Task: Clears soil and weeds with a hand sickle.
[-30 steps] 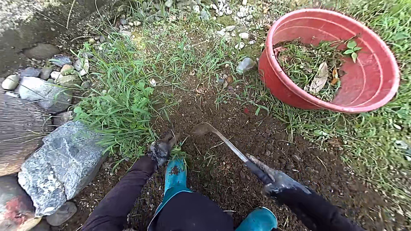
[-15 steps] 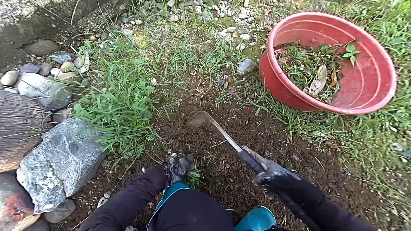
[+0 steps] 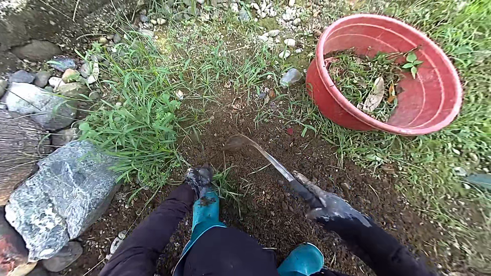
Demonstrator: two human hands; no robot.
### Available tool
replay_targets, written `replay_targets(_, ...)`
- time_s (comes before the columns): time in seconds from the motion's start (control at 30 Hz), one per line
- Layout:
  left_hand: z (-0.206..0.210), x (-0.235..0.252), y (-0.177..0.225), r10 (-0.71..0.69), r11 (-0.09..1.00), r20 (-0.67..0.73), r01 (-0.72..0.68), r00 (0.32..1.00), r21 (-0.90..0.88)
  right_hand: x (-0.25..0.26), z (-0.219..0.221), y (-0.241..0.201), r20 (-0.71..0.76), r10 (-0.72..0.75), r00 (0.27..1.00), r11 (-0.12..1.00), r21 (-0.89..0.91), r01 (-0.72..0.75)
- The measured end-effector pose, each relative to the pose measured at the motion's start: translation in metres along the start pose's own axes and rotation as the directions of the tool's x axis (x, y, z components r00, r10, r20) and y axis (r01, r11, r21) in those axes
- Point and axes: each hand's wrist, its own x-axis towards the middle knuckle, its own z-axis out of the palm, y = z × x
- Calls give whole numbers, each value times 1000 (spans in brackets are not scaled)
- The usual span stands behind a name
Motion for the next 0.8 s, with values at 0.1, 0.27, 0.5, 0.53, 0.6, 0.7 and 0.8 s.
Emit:
replay_targets(0.1,13,-16,26,327,938,-86,-334,941,-92,-27,-5,9,-139,16,990,969,245,18)
replay_targets(0.27,23,25,78,376,910,182,-399,909,115,-30,10,17,-169,118,979,899,437,-34)
replay_targets(0.5,-16,21,30,97,993,-72,-101,993,-58,-41,9,44,-121,71,990,960,276,-35)
replay_targets(0.53,-22,18,19,31,998,-83,-35,996,-47,-41,1,37,-136,56,989,970,244,-22)
replay_targets(0.6,-29,14,2,-29,1000,-75,28,997,-5,-38,-20,13,-213,-21,977,974,215,68)
replay_targets(0.7,-43,17,-6,-95,993,-94,88,991,-76,-24,-51,-45,-357,-169,918,916,287,281)
replay_targets(0.8,-64,44,-7,-130,971,-183,87,974,-223,3,-55,-113,-424,-176,889,860,373,348)
